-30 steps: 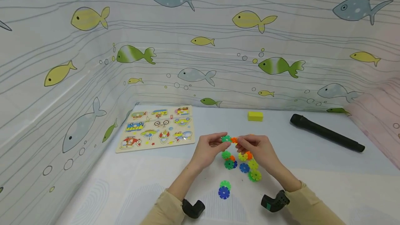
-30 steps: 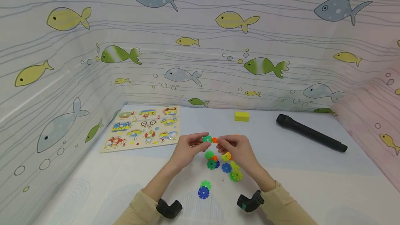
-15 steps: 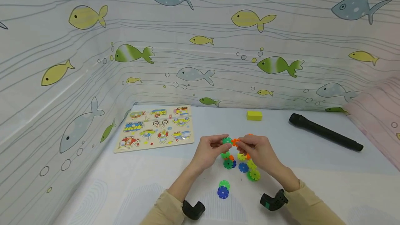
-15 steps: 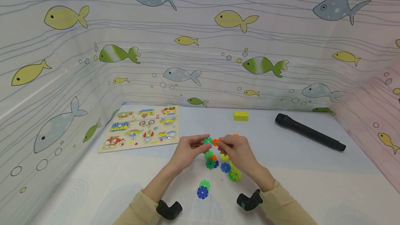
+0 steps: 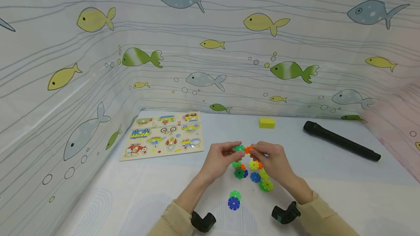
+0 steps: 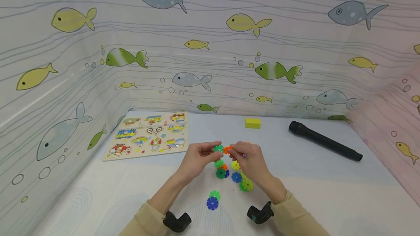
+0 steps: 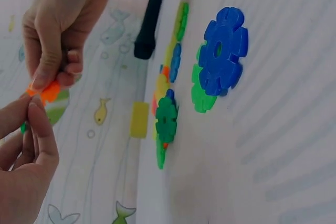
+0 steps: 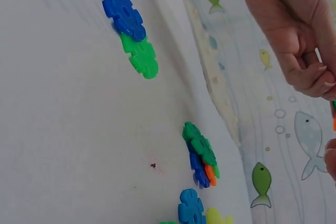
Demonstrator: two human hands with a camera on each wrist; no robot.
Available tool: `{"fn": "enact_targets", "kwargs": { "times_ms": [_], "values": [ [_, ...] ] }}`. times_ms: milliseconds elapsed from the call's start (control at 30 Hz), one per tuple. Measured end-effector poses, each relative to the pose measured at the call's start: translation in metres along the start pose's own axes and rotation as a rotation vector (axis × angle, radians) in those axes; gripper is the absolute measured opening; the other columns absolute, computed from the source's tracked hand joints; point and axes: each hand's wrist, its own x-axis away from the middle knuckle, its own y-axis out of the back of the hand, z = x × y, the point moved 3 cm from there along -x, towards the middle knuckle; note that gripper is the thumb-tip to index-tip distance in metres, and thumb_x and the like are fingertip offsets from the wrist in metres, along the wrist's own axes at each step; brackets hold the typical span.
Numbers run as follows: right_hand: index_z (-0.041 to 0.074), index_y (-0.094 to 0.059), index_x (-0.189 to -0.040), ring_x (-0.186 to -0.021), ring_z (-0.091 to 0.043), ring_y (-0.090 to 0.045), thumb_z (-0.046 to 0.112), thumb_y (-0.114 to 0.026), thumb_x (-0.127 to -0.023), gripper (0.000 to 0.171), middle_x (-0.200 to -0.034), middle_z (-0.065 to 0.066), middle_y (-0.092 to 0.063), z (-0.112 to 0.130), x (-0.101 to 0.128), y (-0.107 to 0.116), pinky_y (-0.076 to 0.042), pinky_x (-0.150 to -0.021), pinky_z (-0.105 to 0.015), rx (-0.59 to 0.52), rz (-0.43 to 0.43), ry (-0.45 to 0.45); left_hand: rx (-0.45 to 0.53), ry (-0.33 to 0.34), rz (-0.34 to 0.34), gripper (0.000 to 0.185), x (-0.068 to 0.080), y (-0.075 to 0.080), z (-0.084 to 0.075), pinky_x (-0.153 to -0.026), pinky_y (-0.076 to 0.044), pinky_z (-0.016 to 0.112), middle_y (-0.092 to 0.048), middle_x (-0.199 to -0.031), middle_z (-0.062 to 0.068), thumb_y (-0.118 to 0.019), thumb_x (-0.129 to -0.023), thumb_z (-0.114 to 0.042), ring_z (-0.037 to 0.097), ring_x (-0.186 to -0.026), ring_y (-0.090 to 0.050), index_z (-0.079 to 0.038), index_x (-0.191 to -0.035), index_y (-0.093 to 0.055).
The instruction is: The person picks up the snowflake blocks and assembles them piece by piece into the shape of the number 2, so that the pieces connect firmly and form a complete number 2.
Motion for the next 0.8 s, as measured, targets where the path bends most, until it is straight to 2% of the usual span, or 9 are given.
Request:
{"fn": "enact_targets", "kwargs": {
  "times_ms": [133, 200, 267, 333, 433, 500, 633, 800],
  "values": [
    [0.002, -0.074, -0.083, -0.054, -0.010, -0.053, -0.016, -0.073, -0.078, 0.019, -0.066, -0.002, -0.064, 0.001, 0.002, -0.004, -0.048, -0.050, -0.018, 0.020, -0.053, 0.062, 0.016, 0.014, 0.001, 0.039, 0.001, -0.001, 0.000, -0.087, -0.059, 0.038, -0.069, -0.091, 0.014, -0.069, -0.095, -0.015, 0.041, -0.095, -0.071, -0.005, -0.132, -0.064],
    [0.004, -0.074, -0.084, -0.057, -0.007, -0.053, -0.012, -0.073, -0.081, 0.016, -0.068, 0.000, -0.065, -0.003, 0.004, -0.005, -0.049, -0.051, -0.018, 0.016, -0.050, 0.038, 0.015, 0.018, -0.002, 0.039, 0.000, -0.001, 0.000, -0.088, -0.059, 0.036, -0.069, -0.092, 0.014, -0.069, -0.095, -0.016, 0.040, -0.097, -0.071, -0.005, -0.133, -0.064],
    [0.003, -0.075, -0.086, -0.059, -0.010, -0.057, -0.006, -0.071, -0.086, 0.009, -0.070, -0.001, -0.067, -0.004, 0.003, -0.006, -0.052, -0.055, -0.020, -0.018, -0.013, -0.063, 0.007, 0.020, -0.016, 0.039, -0.001, 0.000, 0.000, -0.089, -0.059, 0.037, -0.069, -0.091, 0.013, -0.069, -0.095, -0.017, 0.040, -0.096, -0.071, -0.005, -0.132, -0.064],
    [0.002, -0.075, -0.093, -0.065, -0.015, -0.062, 0.004, -0.068, -0.093, 0.008, -0.076, -0.006, -0.069, -0.008, 0.002, -0.006, -0.056, -0.061, -0.022, -0.112, 0.044, -0.240, -0.004, 0.024, -0.031, 0.039, -0.002, 0.001, 0.000, -0.089, -0.058, 0.039, -0.069, -0.092, 0.013, -0.069, -0.095, -0.018, 0.038, -0.095, -0.071, -0.005, -0.132, -0.064],
    [-0.001, -0.074, -0.104, -0.075, -0.020, -0.068, 0.018, -0.064, -0.098, 0.022, -0.086, -0.011, -0.072, -0.016, 0.004, -0.006, -0.059, -0.071, -0.025, -0.279, 0.097, -0.520, -0.008, 0.035, -0.045, 0.038, -0.003, 0.001, 0.001, -0.089, -0.059, 0.036, -0.071, -0.095, 0.012, -0.069, -0.095, -0.019, 0.037, -0.094, -0.072, -0.006, -0.131, -0.065],
    [-0.004, -0.072, -0.109, -0.079, -0.020, -0.069, 0.024, -0.062, -0.100, 0.030, -0.090, -0.013, -0.072, -0.019, 0.004, -0.006, -0.059, -0.076, -0.026, -0.368, 0.106, -0.629, -0.012, 0.042, -0.050, 0.038, -0.003, 0.002, 0.000, -0.089, -0.059, 0.037, -0.071, -0.096, 0.012, -0.069, -0.096, -0.020, 0.036, -0.095, -0.072, -0.007, -0.131, -0.065],
    [-0.008, -0.069, -0.110, -0.081, -0.018, -0.070, 0.025, -0.061, -0.100, 0.036, -0.092, -0.010, -0.070, -0.020, 0.004, -0.006, -0.059, -0.079, -0.025, -0.466, 0.098, -0.687, -0.051, 0.031, -0.069, 0.036, -0.002, 0.003, -0.002, -0.089, -0.058, 0.036, -0.071, -0.106, 0.012, -0.070, -0.095, -0.024, 0.029, -0.099, -0.069, -0.008, -0.128, -0.067],
    [-0.008, -0.069, -0.113, -0.082, -0.019, -0.071, 0.024, -0.065, -0.098, 0.035, -0.092, -0.010, -0.072, -0.018, 0.004, -0.007, -0.060, -0.080, -0.027, -0.476, 0.102, -0.728, -0.046, 0.024, -0.075, 0.038, -0.001, 0.004, -0.002, -0.097, -0.055, 0.035, -0.067, -0.125, 0.013, -0.071, -0.094, -0.024, 0.027, -0.113, -0.066, -0.008, -0.129, -0.066]
  ]
}}
